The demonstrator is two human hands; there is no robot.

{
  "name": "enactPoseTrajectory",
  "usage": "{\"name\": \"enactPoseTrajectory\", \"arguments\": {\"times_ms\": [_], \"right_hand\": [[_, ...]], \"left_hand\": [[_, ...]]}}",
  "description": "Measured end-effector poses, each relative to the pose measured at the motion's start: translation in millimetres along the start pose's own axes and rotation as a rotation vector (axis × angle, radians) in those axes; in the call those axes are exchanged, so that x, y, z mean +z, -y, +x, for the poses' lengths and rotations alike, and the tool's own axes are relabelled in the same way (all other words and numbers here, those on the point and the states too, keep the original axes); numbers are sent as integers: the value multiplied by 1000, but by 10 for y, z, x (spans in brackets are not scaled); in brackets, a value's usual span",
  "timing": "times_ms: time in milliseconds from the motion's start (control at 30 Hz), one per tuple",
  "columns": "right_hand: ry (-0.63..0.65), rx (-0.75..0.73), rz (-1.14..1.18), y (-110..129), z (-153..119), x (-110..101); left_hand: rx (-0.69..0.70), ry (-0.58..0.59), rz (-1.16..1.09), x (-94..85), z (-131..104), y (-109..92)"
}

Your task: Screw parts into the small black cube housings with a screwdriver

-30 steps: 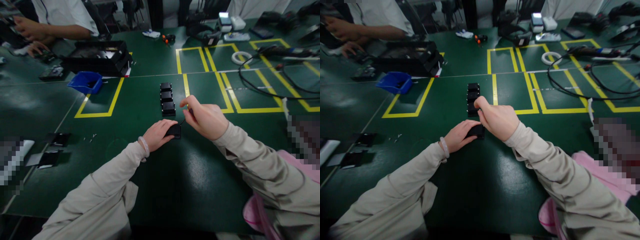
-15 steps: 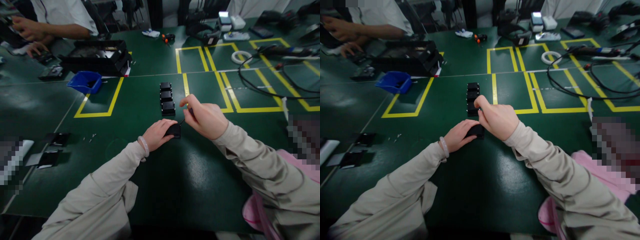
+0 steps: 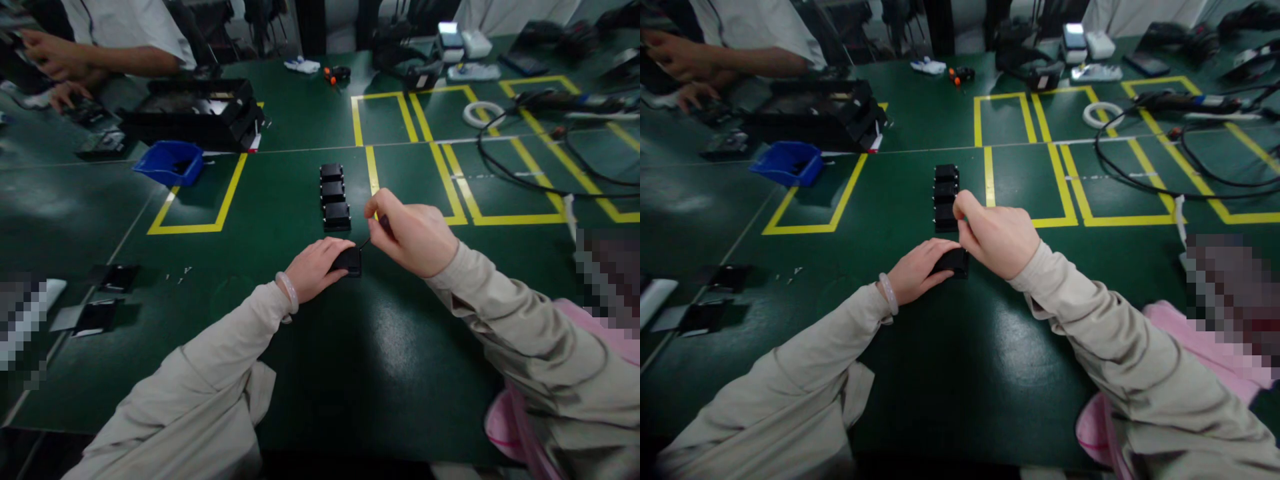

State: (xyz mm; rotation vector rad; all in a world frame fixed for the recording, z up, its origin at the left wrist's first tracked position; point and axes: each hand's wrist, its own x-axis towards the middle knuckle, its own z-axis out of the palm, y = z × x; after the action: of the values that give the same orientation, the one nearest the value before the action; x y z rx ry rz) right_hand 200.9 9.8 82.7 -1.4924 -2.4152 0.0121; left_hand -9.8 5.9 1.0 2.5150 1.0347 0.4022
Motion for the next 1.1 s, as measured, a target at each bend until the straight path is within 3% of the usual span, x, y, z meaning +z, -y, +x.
{"name": "enactPoseTrajectory", "arguments": {"times_ms": [1100], "right_hand": [[17,23,18,16,-1,16]], "left_hand": [[7,-12,5,14,-2,14]]}}
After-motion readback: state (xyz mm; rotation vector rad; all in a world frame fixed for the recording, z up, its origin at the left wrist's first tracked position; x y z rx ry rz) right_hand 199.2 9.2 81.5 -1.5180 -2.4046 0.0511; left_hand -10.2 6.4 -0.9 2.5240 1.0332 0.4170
